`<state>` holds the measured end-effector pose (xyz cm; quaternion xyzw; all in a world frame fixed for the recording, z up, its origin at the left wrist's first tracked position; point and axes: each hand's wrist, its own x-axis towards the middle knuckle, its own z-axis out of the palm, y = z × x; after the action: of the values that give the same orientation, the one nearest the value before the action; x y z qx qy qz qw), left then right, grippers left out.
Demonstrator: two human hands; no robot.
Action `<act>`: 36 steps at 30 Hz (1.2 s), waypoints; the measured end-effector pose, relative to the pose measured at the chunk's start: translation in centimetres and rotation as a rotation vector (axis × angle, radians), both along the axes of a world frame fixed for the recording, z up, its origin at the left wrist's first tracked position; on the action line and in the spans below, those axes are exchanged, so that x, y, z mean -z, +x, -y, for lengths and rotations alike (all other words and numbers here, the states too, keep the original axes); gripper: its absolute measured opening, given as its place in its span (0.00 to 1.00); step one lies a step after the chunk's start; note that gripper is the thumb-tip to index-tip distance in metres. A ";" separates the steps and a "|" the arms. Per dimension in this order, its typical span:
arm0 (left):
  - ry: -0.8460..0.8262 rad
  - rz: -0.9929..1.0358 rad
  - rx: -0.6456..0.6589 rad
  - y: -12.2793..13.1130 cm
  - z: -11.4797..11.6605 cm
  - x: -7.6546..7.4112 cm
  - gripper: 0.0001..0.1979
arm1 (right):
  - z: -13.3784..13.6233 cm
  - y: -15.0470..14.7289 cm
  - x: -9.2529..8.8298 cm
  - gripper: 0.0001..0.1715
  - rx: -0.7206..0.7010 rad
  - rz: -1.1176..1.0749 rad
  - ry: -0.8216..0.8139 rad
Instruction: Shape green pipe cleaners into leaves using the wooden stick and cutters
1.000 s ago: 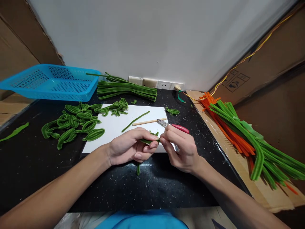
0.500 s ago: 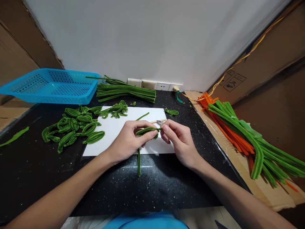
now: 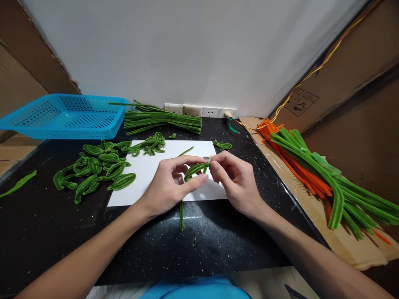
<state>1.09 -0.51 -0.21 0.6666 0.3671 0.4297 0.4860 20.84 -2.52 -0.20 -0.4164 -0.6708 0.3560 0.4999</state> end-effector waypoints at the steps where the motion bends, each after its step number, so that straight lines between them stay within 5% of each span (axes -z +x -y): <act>1: -0.024 0.023 -0.005 0.0 0.0 0.1 0.12 | 0.0 0.0 0.0 0.13 0.000 0.003 0.002; 9: -0.017 0.066 -0.072 0.3 -0.3 0.5 0.08 | 0.0 -0.2 0.3 0.14 -0.091 -0.069 -0.103; 18: -0.199 0.121 0.041 0.3 -0.1 0.5 0.12 | 0.2 -1.0 0.1 0.09 -0.019 0.042 -0.096; 26: -0.047 0.003 0.078 0.5 -0.3 0.3 0.09 | 0.2 -1.2 0.2 0.05 0.084 0.015 -0.030; 36: -0.268 0.184 0.154 0.2 -0.8 0.1 0.09 | 0.3 -1.1 -0.1 0.05 0.039 -0.075 -0.046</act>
<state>1.34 0.32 -0.28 0.5800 0.3230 0.3977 0.6333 19.75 -2.85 -0.13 -0.4272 -0.6351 0.3769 0.5216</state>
